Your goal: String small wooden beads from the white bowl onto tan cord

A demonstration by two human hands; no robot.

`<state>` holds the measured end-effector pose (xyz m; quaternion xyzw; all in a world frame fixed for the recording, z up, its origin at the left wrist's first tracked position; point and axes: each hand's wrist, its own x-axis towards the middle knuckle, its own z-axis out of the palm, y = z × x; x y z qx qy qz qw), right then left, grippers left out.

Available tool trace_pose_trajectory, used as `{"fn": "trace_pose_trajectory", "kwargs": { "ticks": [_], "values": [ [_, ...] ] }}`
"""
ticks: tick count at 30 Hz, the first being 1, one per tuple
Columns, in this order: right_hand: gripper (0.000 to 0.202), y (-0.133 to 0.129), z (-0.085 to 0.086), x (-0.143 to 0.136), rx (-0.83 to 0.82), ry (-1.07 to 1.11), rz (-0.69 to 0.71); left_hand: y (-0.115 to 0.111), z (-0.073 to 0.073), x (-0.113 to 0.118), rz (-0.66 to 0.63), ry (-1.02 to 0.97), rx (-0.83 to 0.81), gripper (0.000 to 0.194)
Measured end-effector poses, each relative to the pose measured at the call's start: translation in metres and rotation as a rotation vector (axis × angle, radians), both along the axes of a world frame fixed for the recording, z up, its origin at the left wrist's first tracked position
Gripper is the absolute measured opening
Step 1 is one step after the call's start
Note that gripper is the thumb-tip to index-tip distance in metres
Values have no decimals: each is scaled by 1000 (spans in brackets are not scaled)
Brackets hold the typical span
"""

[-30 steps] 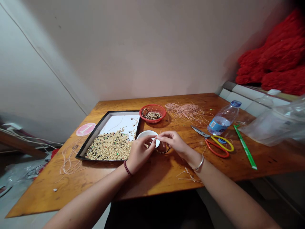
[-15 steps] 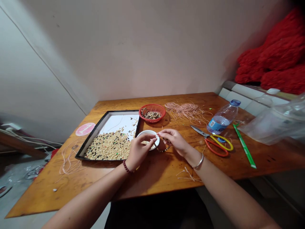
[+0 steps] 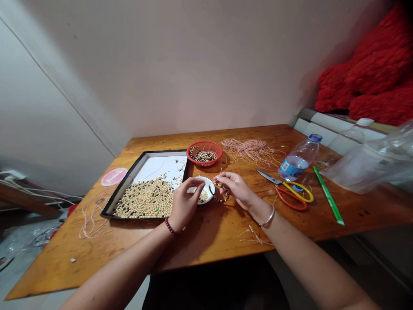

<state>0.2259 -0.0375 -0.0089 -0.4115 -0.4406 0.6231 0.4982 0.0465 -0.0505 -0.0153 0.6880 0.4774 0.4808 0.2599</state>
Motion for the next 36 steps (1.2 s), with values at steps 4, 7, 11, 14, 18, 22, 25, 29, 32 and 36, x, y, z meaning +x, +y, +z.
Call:
{"fn": "trace_pose_trajectory", "kwargs": {
  "ticks": [4,7,11,14,18,22,25,29,32,36],
  "values": [
    [24,1,-1,0,5,4,-18,1,-1,-1,14,99,96,19],
    [25,2,-2,1,10,-1,-37,2,-1,-2,7,106,78,18],
    [29,4,-5,2,16,-3,-46,3,1,-3,1,127,62,14],
    [35,6,-8,1,36,-6,-61,3,2,-3,-8,155,63,14],
    [42,9,-11,1,78,-44,-72,2,3,-4,5,203,74,15],
    [44,10,-13,2,109,-89,-91,2,2,-4,10,244,101,15],
    [47,10,-12,1,125,-105,-114,2,1,-4,5,271,120,12],
    [48,10,-11,0,147,-127,-135,3,1,-5,11,283,140,10],
    [48,10,-13,0,177,-144,-161,3,2,-4,20,297,148,11],
    [45,10,-13,0,173,-129,-170,4,3,-5,18,310,146,11]
  ]
}}
